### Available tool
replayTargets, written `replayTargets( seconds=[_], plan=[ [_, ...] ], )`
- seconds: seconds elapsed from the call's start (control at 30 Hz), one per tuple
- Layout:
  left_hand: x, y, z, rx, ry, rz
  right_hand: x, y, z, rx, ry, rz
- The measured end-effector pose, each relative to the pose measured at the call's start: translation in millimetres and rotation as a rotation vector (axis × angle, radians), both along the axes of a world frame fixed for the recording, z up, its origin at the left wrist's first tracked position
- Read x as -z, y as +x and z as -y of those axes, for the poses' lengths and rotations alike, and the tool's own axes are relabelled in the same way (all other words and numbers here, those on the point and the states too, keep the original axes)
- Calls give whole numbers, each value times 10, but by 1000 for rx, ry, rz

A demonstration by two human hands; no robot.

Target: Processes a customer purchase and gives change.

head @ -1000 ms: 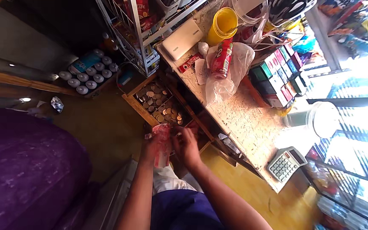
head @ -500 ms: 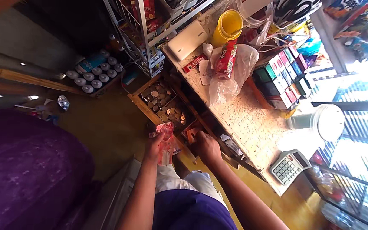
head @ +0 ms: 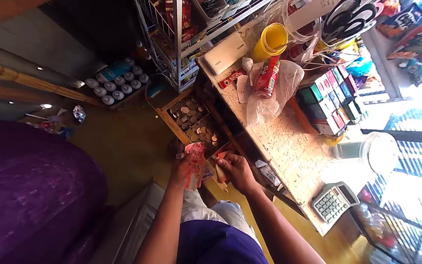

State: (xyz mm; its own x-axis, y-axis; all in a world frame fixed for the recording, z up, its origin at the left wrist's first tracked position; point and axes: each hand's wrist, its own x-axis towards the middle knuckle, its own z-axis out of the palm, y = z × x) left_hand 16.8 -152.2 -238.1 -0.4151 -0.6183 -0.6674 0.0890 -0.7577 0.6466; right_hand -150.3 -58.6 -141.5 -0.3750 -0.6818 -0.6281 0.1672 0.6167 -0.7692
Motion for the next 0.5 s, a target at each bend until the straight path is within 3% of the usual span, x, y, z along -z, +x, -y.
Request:
replayTargets(
  seconds=[0.17, 0.5],
  plan=[
    [9, 27, 17, 44, -5, 52, -71, 97, 221, 1, -61, 226],
    [-53, 18, 25, 34, 29, 62, 91, 207, 328, -76, 42, -83]
  ],
)
